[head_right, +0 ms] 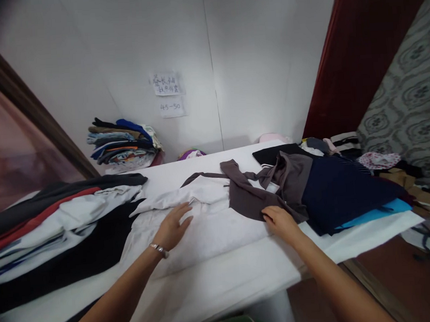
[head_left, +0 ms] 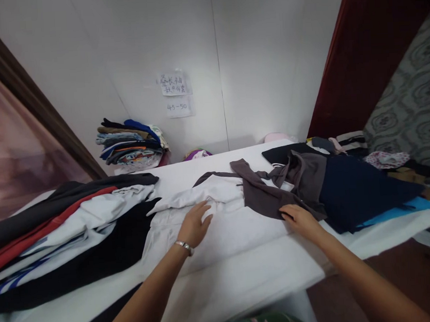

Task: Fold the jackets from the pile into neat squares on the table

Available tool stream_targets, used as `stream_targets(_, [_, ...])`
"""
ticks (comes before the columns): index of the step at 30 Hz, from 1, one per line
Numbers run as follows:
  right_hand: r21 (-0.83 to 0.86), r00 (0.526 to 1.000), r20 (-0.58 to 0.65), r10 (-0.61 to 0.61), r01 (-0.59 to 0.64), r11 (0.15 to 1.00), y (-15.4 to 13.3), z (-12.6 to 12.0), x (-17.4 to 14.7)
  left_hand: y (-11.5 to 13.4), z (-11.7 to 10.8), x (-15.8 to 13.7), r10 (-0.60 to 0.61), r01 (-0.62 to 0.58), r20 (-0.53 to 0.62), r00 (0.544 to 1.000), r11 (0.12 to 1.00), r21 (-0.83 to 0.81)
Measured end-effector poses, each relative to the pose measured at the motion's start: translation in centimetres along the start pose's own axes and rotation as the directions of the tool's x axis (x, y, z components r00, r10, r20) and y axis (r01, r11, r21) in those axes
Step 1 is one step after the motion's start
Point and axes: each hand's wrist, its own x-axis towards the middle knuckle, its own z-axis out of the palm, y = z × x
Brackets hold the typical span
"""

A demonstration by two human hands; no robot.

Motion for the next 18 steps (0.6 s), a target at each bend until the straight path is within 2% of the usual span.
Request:
stream_targets(3, [-0.103, 0.991, -0.076, 0.112, -0.119, 0.987, 2.5, 1.1, 0.1, 1.7, 1.9, 3.5, 0.087, -0.085, 0.055, 0.995, 0.996, -0.034])
stream_targets(6, [-0.119, 0.984, -0.127, 0.123, -0.138, 0.983, 4.0, 2.4, -0.3, 2.8, 4.2, 7.1, 0.124, -0.121, 0.13, 0.984, 0.992, -0.032])
stream_targets(11, [-0.142, 0.986, -0.133, 0.104, -0.122, 0.982, 4.0, 3.4, -0.8, 4.5, 8.0, 12.7, 0.152, -0.17, 0.229, 0.962, 0.984, 0.059])
stream_targets(15, [-0.173, 0.989, -0.111, 0.101, -0.119, 0.978, 3.6, 3.3, -0.8, 5.5, 10.8, 16.6, 0.176, -0.227, 0.259, 0.95, 0.957, 0.18])
stream_targets(18, [-0.176, 0.99, -0.085, 0.114, -0.127, 0.976, 3.4, 3.1, -0.8, 5.5, 12.7, 19.0, 0.188, -0.249, 0.273, 0.944, 0.945, 0.213])
